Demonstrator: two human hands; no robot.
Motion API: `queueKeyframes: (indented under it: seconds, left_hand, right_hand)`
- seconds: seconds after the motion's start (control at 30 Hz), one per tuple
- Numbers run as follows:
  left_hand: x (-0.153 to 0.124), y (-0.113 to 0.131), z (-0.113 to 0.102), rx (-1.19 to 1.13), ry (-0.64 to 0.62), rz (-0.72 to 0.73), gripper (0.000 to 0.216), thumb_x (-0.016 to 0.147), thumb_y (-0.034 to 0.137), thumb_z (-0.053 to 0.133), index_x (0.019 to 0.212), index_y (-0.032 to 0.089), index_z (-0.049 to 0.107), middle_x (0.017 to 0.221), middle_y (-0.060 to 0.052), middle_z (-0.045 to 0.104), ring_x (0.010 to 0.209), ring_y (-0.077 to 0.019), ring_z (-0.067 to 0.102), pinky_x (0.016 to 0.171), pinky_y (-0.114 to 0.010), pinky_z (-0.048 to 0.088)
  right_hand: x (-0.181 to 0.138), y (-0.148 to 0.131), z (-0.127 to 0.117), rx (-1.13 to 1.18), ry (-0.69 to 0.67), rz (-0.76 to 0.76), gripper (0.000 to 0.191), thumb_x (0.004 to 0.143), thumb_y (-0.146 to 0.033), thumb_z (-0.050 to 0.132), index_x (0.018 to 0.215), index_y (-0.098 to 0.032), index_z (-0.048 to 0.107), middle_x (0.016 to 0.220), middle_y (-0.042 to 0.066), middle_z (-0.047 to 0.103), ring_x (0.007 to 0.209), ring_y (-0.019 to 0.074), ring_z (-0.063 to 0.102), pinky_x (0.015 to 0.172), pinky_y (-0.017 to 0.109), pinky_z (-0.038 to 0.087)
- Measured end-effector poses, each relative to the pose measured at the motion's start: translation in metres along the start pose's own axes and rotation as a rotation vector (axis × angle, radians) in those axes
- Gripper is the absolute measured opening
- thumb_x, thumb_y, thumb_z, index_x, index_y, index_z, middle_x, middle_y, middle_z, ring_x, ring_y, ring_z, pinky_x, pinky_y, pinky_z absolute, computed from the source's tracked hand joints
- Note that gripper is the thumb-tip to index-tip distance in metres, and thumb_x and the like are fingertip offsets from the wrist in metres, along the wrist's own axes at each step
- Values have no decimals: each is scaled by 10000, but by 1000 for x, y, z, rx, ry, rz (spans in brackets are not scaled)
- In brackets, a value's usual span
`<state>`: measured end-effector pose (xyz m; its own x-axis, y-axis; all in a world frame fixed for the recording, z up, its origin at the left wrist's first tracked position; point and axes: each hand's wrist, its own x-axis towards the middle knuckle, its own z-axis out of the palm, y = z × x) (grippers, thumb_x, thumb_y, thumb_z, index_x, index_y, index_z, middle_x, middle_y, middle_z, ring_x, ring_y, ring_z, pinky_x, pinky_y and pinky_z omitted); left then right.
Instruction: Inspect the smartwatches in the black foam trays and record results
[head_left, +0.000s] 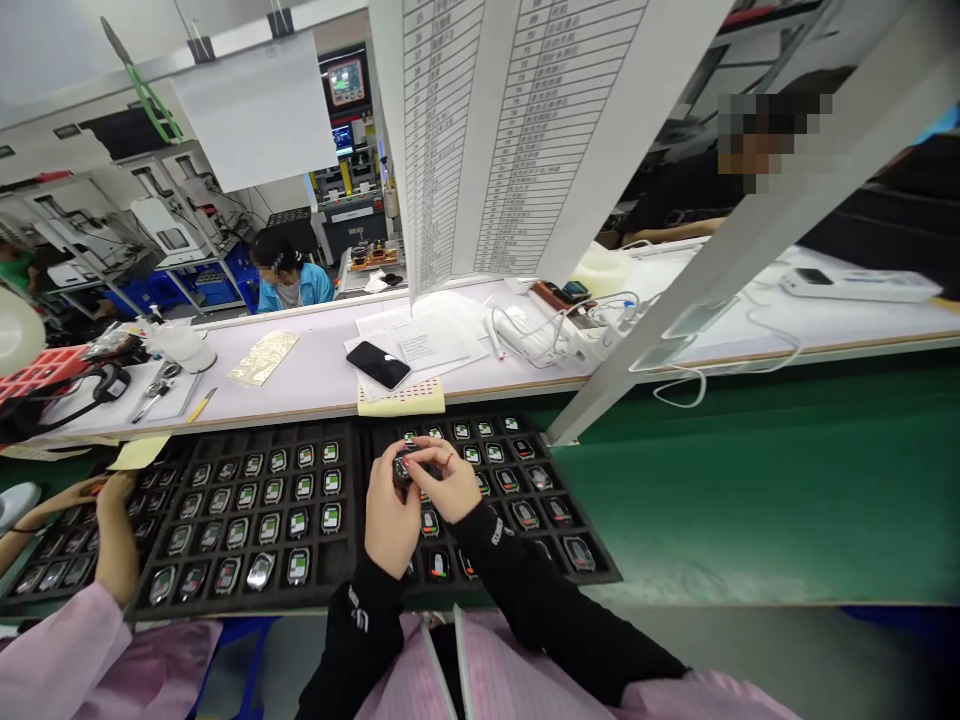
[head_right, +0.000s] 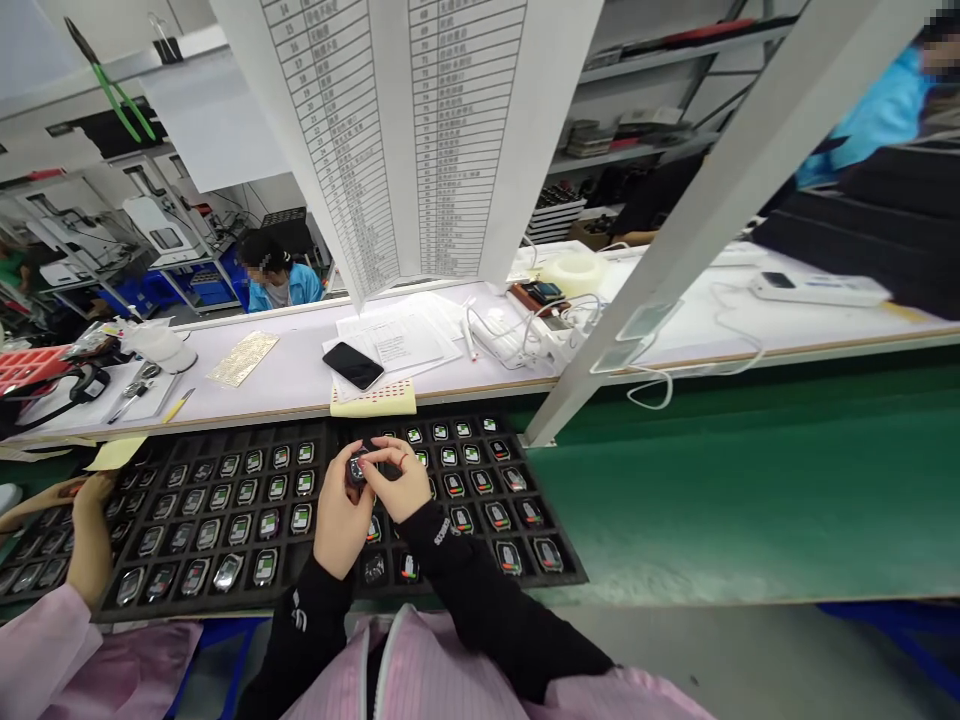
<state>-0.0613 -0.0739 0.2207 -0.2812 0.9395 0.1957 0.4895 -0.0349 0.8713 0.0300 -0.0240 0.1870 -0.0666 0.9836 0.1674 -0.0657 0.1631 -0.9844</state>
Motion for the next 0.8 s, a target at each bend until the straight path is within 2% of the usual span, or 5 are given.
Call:
queueKeyframes:
  seconds: [0.17, 0.4, 0.6, 0.7, 0.8]
  left_hand:
    - [3, 3, 12, 5, -34, -31, 370, 819, 147, 506, 1174, 245, 540, 1130, -65, 576, 990, -176, 568, 866, -344, 472]
    - [12, -6, 46, -325, -213, -162, 545, 769, 208, 607, 1289, 233, 447, 1192, -102, 579, 933, -166, 615, 744, -284, 510]
    - [42, -2, 59, -253, -210, -226, 550, 735, 256, 648, 1257, 188, 490, 981, -67, 647, 757, -130, 595, 624, -239, 456]
    - [60, -3, 67, -185, -152, -182, 507, 727, 266, 656, 1211, 189, 525, 1000, -58, 635, 745, -119, 578, 613, -230, 442]
    - [76, -12, 76, -160, -84, -159, 517, 740, 275, 642, 1235, 198, 512, 1059, -68, 618, 734, -112, 570, 623, -234, 447]
  right_hand:
    - [5, 11, -9, 234, 68, 128, 465, 627, -374, 767, 1035, -229, 597, 986, 76, 622, 927, 215, 603, 821, 362, 518]
    - [47, 32, -72, 275, 90, 232, 474, 694, -538, 666, 988, -174, 590, 793, 50, 637, 616, 139, 589, 602, 281, 517]
    - [191, 27, -132, -289, 28, 146, 271, 808, -221, 501, 1048, -131, 591, 963, 86, 645, 717, 156, 622, 656, 278, 501]
    - [256, 24, -141, -792, 11, 79, 228, 805, -136, 528, 1011, -121, 624, 946, 107, 652, 844, 210, 623, 837, 335, 464]
    - [287, 31, -140, -1000, 23, 87, 268, 746, -82, 603, 1014, -72, 617, 1015, 209, 625, 1010, 314, 575, 913, 415, 408]
